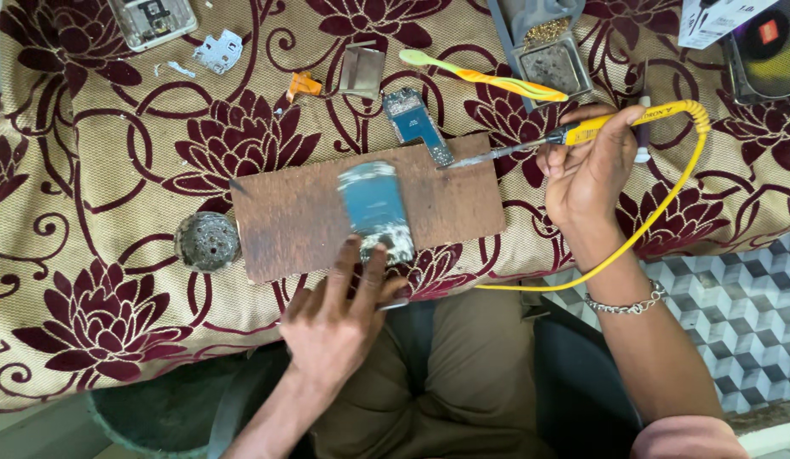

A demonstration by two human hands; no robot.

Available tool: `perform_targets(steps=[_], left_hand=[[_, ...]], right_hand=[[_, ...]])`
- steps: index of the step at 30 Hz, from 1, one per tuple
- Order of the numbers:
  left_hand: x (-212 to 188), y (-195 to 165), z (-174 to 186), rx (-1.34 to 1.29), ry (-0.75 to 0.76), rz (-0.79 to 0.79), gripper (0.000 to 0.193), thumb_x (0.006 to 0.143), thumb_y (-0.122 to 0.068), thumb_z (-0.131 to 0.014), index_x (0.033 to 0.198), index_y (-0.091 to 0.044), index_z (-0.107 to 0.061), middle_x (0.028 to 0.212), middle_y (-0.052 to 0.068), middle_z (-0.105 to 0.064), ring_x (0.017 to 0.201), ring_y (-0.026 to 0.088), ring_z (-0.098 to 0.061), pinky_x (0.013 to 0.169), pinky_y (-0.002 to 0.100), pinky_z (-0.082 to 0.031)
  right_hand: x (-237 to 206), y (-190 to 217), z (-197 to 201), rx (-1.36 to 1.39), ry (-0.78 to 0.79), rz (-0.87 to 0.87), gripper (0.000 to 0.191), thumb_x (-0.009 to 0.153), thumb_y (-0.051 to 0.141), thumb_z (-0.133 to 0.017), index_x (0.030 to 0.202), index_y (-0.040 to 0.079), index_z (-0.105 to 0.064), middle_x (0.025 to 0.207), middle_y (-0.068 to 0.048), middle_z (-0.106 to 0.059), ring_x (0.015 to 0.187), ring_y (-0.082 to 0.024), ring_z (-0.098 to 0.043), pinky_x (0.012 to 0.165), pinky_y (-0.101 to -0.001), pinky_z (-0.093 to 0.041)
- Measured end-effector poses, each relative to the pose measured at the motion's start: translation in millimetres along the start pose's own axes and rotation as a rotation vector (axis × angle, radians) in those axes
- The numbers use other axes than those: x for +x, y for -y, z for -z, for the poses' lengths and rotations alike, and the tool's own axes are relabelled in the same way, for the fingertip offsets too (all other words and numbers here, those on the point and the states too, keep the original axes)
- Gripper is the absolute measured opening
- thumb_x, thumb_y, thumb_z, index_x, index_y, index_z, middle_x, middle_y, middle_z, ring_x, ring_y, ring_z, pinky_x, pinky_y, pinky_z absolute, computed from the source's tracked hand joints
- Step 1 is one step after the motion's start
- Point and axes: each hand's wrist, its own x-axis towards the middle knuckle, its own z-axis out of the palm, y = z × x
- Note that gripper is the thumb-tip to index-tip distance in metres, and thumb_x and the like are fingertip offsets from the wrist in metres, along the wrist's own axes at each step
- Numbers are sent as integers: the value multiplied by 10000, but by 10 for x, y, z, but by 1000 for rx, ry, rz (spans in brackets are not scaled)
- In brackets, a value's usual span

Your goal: The person uses a soldering iron and tweezers to apply solder to a small blue circuit board placed on a wooden board on their lap. They repeatedly heat and adjust the board while working on specific solder points.

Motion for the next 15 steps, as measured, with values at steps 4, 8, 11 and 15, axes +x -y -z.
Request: perform_targets(steps=[4, 8, 11, 15], left_hand=[[-21, -18, -5, 40, 8, -51, 481, 778, -61, -739, 1222, -237, -797, 1186, 32, -753, 520, 53, -592, 446, 218, -478], [1, 28, 51, -20, -48, -32, 256, 891, -179, -779, 1147, -183, -776, 1106, -9, -730, 623, 87, -655, 534, 251, -506], [42, 39, 73, -13, -87, -34, 209, 908, -289, -819, 1059, -154, -766, 1028, -13, -720, 638, 116, -669, 549, 277, -499], [68, 66, 65, -49, -110, -24, 248, 886, -311, -856, 1025, -129, -761, 1001, 1, -706, 680, 138, -689, 560, 285, -497]], right_hand=[[-10, 12, -2, -14, 17, -11, 602, 1112, 603, -471, 1016, 17, -564, 628, -76, -516, 504, -160, -505, 520, -281, -452], [-14, 5, -5, -21, 20, -2, 613, 1114, 607, -468, 1010, 10, -565, 628, -78, -518, 505, -159, -504, 520, -279, -452], [-8, 4, -5, -26, 15, 0, 612, 1108, 606, -470, 1009, 10, -567, 629, -77, -523, 507, -156, -509, 516, -273, -453], [-3, 4, -12, 11, -11, -11, 589, 1114, 583, -481, 1002, 10, -561, 644, -68, -526, 528, -155, -528, 509, -269, -456]])
